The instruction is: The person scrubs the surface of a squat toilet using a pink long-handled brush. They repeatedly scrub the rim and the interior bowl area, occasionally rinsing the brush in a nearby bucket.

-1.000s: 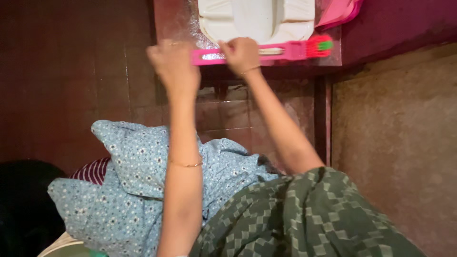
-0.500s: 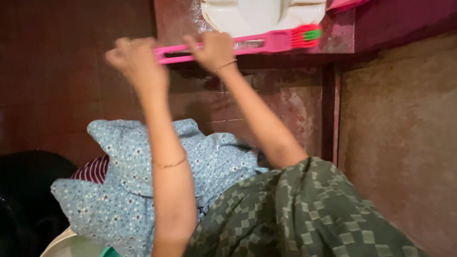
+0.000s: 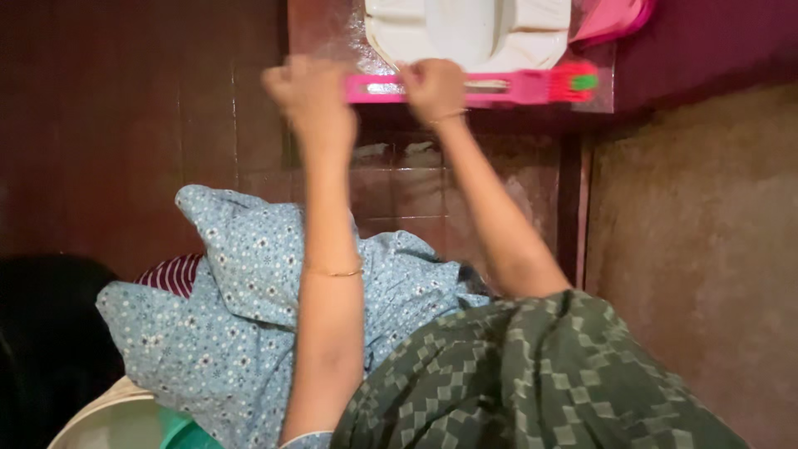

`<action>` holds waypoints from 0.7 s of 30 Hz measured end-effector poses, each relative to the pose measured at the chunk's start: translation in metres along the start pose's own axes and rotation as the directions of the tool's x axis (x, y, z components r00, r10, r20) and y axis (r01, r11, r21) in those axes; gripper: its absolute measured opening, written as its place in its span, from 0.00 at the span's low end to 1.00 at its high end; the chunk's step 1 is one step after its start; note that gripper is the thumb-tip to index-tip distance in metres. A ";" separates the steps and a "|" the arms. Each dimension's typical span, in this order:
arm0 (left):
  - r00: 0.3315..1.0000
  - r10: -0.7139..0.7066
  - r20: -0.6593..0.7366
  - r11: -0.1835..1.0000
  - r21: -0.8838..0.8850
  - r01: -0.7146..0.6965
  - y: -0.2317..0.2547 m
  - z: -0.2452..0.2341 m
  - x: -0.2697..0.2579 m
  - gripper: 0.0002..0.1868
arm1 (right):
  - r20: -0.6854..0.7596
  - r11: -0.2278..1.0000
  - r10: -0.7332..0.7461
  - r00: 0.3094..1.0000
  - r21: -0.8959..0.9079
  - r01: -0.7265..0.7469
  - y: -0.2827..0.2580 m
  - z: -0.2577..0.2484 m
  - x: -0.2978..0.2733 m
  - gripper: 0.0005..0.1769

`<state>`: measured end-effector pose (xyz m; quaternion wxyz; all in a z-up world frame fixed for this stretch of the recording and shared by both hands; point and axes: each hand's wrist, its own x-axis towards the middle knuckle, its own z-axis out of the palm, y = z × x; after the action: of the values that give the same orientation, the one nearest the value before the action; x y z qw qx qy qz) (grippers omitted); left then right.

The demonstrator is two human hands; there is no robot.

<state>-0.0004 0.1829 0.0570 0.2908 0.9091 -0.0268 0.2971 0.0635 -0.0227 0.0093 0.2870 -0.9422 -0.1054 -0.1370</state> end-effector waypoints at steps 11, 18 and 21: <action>0.978 -0.199 -0.067 0.907 0.366 0.210 -0.076 -0.089 0.019 0.07 | -0.021 0.993 -0.049 0.999 0.107 0.051 -0.131 0.079 0.004 0.35; 0.957 0.048 0.286 0.972 0.207 -0.110 -0.021 0.004 0.005 0.20 | 0.034 0.995 -0.038 0.999 -0.093 0.041 0.006 0.021 -0.007 0.33; 0.913 0.000 0.407 0.993 0.107 -0.048 0.018 0.030 -0.007 0.17 | 0.061 0.994 -0.042 0.997 -0.096 0.047 0.043 -0.017 -0.022 0.30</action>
<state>0.0057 0.1503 0.0426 0.2226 0.9657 -0.0806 0.1064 0.0517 -0.0698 -0.0057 0.2344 -0.9561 -0.1281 -0.1204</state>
